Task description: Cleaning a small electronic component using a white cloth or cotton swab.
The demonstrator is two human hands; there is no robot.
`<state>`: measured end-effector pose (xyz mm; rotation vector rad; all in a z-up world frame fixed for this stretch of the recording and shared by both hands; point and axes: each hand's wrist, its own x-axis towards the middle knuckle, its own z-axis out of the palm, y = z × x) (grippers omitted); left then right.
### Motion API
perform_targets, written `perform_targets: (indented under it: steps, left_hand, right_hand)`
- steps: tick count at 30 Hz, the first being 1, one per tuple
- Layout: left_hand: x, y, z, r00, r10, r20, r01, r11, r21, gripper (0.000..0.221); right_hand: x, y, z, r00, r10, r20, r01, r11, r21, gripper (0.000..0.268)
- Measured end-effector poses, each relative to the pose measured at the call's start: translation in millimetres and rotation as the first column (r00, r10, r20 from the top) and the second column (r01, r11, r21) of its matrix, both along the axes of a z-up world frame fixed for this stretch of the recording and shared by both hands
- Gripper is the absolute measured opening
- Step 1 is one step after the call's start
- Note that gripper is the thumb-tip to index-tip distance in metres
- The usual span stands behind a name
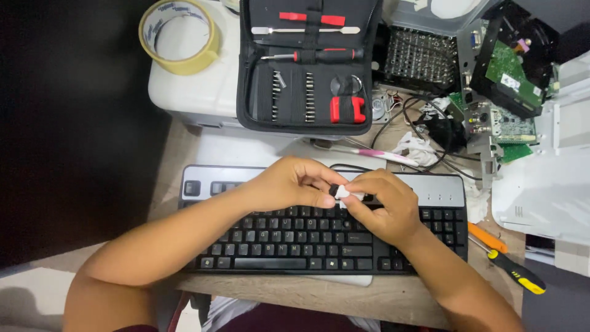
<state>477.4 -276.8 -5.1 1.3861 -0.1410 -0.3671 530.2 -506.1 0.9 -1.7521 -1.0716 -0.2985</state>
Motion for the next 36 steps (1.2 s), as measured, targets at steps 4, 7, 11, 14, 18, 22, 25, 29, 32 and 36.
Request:
perform_targets:
  steps: [4, 7, 11, 14, 18, 22, 25, 29, 32, 36]
  left_hand:
    - [1.0, 1.0, -1.6, 0.999, -0.028, 0.019, 0.028, 1.0, -0.006, 0.044]
    - [0.3, 1.6, -2.9, 1.0, -0.022, 0.021, 0.022, 1.0, 0.008, 0.043]
    - [4.4, -0.5, -5.6, 1.0, 0.024, 0.017, -0.024, 0.999, -0.021, 0.047]
    - [3.1, 1.3, 0.9, 0.999, 0.021, 0.024, -0.023, 0.998, 0.053, 0.038]
    - [-0.4, 0.0, 7.3, 0.999, 0.037, 0.008, -0.038, 0.998, 0.05, 0.035]
    - [2.7, 0.0, 6.1, 0.999, 0.05, 0.004, -0.05, 0.997, 0.057, 0.032]
    - [2.9, 0.8, 8.9, 0.999, 0.052, 0.001, -0.052, 0.996, 0.077, 0.032]
    - [1.6, 1.1, 13.5, 0.998, 0.06, 0.0, -0.06, 0.995, 0.078, 0.029]
    - [1.4, 2.1, 18.4, 0.998, 0.056, -0.013, -0.055, 0.995, 0.084, 0.029]
    - [1.0, 1.6, 13.9, 0.998, 0.062, -0.012, -0.06, 0.994, 0.087, 0.029]
  right_hand:
    - [5.9, -0.6, -4.1, 0.999, 0.001, -0.032, -0.001, 1.0, -0.014, 0.012]
    - [5.6, -4.6, -9.7, 0.999, 0.0, -0.049, -0.003, 0.999, -0.045, 0.011]
    - [5.5, -2.2, -9.3, 1.0, 0.004, -0.02, -0.004, 1.0, -0.019, 0.008]
    - [7.7, -1.4, -5.5, 0.999, 0.035, -0.021, -0.036, 0.999, -0.026, 0.004]
    - [6.4, -6.1, -11.1, 0.999, 0.04, -0.031, -0.042, 0.998, -0.043, 0.006]
    - [5.5, -4.5, -9.7, 1.0, 0.003, -0.031, -0.004, 1.0, -0.028, 0.005]
    - [4.8, -1.9, -7.1, 0.998, 0.021, -0.055, -0.022, 1.0, -0.021, 0.004]
    - [4.2, 1.2, 0.2, 0.998, 0.038, -0.056, -0.04, 0.998, -0.042, 0.009]
    - [2.4, 4.4, 2.4, 0.998, 0.032, -0.057, -0.035, 0.998, -0.048, 0.014]
    - [3.3, 2.4, 4.5, 0.998, 0.017, -0.057, -0.021, 0.997, -0.07, 0.008]
